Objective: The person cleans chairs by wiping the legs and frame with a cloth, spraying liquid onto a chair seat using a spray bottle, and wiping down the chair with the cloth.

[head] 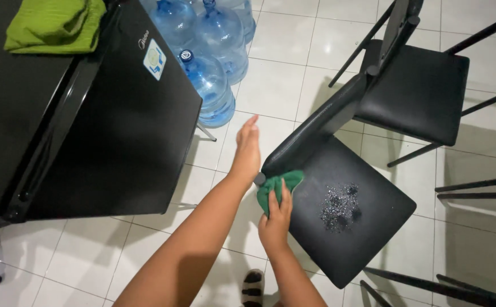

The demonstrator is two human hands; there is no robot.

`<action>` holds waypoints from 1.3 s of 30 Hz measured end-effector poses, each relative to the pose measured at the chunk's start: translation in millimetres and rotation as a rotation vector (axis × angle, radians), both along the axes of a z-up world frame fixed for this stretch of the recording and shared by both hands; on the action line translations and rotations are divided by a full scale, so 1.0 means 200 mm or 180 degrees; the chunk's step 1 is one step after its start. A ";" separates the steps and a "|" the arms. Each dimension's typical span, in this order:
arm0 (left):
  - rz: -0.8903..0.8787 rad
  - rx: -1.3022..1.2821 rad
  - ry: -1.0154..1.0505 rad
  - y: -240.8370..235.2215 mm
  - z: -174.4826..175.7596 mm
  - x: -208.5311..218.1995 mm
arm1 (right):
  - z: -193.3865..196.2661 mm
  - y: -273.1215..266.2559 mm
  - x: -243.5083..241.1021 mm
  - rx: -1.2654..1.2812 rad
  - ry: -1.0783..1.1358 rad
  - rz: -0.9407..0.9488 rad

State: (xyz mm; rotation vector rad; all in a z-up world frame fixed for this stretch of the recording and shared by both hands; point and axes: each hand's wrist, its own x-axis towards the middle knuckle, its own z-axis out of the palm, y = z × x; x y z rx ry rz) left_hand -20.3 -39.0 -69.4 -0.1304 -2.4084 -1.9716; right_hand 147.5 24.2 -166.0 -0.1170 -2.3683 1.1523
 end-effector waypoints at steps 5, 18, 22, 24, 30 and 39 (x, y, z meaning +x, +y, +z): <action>0.0026 -0.1107 -0.0513 0.06 0.02 0.06 | -0.31 0.18 0.10 -0.0585 -0.0865 -0.0024; 0.0123 -0.1746 -0.0718 0.09 0.22 0.12 | 0.19 0.03 -0.19 -0.0011 0.0791 -0.0306; 0.0050 -0.1764 -0.0806 0.10 0.23 0.14 | -0.29 0.01 -0.06 -0.0194 0.0145 -0.0271; 0.0075 -0.1710 -0.0734 0.10 0.24 0.14 | -0.48 0.05 0.01 -0.0409 -0.0242 -0.0197; 0.0177 -0.1899 -0.0602 0.10 0.28 0.16 | -0.33 0.23 -0.01 -0.1135 -0.0281 -0.0689; 0.0423 -0.1405 -0.0661 0.09 0.27 0.16 | 0.58 0.11 -0.28 -0.0273 0.0467 -0.0491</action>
